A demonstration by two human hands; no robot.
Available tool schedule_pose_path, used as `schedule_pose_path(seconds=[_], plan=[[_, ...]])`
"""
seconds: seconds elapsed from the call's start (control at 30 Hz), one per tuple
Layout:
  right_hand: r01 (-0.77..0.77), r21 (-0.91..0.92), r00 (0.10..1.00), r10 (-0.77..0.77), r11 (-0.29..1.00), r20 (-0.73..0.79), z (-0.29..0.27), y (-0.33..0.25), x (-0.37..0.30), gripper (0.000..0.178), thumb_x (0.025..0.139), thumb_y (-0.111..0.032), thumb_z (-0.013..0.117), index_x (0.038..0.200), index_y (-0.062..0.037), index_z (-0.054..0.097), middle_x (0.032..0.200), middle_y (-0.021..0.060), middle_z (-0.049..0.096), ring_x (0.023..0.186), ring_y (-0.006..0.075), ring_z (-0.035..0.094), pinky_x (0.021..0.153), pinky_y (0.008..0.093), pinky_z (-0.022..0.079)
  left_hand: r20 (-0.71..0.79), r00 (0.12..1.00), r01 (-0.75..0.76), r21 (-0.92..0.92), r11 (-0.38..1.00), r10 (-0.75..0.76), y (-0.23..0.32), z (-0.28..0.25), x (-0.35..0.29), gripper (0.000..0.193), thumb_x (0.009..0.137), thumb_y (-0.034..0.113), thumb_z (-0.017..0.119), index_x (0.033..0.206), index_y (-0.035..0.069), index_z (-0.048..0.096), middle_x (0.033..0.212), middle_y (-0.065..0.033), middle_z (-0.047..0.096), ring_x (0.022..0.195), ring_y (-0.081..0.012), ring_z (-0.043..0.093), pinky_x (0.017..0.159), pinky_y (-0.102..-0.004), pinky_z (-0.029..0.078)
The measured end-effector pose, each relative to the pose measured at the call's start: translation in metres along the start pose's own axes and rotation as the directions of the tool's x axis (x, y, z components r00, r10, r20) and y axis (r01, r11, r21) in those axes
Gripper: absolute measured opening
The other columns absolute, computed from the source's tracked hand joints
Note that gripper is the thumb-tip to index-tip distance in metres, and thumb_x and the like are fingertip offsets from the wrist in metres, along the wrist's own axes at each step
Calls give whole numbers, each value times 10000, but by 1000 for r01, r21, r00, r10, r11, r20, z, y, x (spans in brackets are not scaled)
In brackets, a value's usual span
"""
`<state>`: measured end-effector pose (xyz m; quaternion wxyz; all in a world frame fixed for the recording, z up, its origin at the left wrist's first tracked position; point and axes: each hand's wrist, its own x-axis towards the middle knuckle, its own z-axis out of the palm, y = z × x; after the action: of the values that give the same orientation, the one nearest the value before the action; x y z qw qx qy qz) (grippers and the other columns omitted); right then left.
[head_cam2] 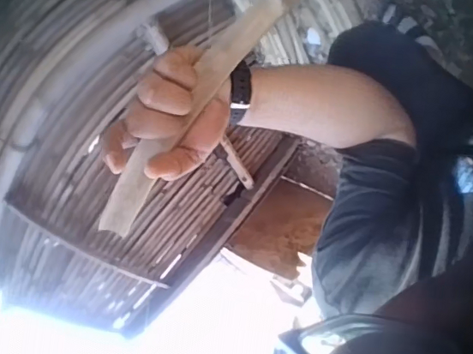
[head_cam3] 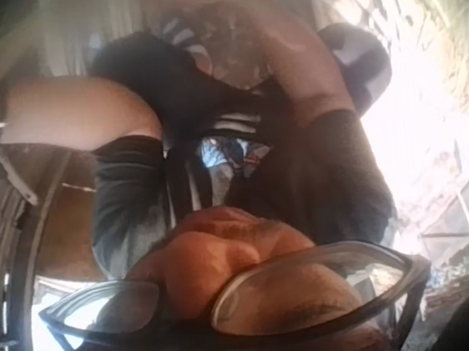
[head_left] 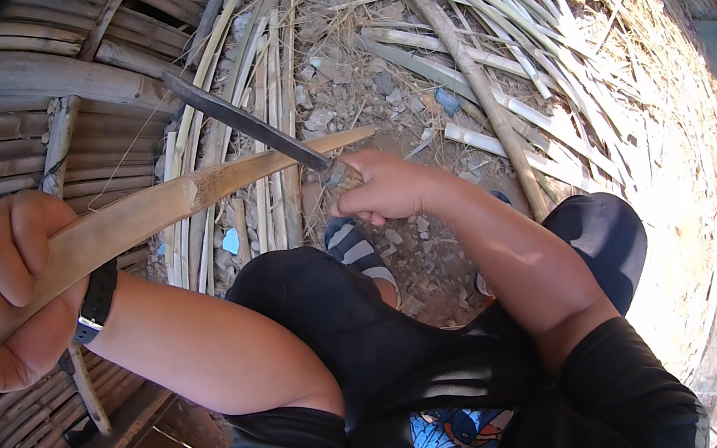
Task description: The person splits a long bamboo pole into thin strips using a machete. They hold the bamboo with one hand and strike it with the blade to separate the sections, then continue to shave and refine the strips.
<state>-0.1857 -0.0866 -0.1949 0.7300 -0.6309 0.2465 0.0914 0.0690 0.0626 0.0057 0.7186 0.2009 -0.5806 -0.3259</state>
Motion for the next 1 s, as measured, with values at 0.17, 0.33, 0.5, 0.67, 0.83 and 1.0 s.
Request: schedule_pose_path(seconds=[0.17, 0.33, 0.5, 0.67, 0.83, 1.0], plan=[[158, 6, 981, -156, 987, -112, 24, 11, 15, 347, 819, -172, 675, 1099, 14, 589, 669, 56, 595, 513, 130, 562, 495, 298, 463, 13, 1000, 25, 6, 1000, -25, -2, 5, 5, 261, 749, 317, 739, 931, 264, 561, 501, 158, 358, 438, -5, 335, 515, -173, 276], [-178, 96, 929, 200, 979, -312, -13, 112, 38, 431, 787, -182, 663, 1150, 34, 575, 674, 108, 616, 487, 173, 578, 478, 326, 478, 2, 1000, 6, 5, 1000, -6, 1, 2, 4, 261, 761, 330, 737, 954, 262, 575, 513, 146, 354, 453, -14, 331, 520, -186, 250], [-151, 100, 960, 170, 983, -221, -13, 101, 36, 458, 796, -170, 663, 1187, 37, 545, 653, 110, 610, 472, 176, 579, 452, 328, 466, 73, 997, -20, -38, 999, 23, -9, 13, 16, 195, 827, 370, 671, 885, 226, 551, 546, 108, 322, 467, -48, 305, 496, -212, 239], [-208, 135, 897, 244, 969, -368, -19, 140, 36, 408, 805, -190, 666, 1125, 47, 575, 676, 124, 623, 493, 206, 607, 472, 340, 490, -126, 992, 6, -28, 1000, -9, -5, 11, 10, 235, 677, 281, 701, 715, 256, 470, 549, 131, 352, 453, -41, 324, 508, -202, 265], [-311, 64, 848, 308, 948, -432, -17, 174, 35, 363, 825, -160, 645, 1090, 77, 573, 734, 123, 630, 509, 196, 600, 475, 332, 491, -118, 993, 26, 18, 1000, -24, 2, 2, 3, 293, 738, 302, 743, 845, 227, 481, 531, 135, 329, 466, -37, 302, 526, -205, 241], [-356, -23, 845, 312, 934, -434, -23, 195, 42, 332, 817, -158, 637, 1037, 81, 569, 755, 167, 658, 537, 226, 650, 498, 354, 528, -218, 975, 37, 0, 999, -36, 5, 2, 6, 289, 625, 250, 729, 718, 254, 456, 540, 134, 338, 462, -38, 326, 532, -196, 266]])
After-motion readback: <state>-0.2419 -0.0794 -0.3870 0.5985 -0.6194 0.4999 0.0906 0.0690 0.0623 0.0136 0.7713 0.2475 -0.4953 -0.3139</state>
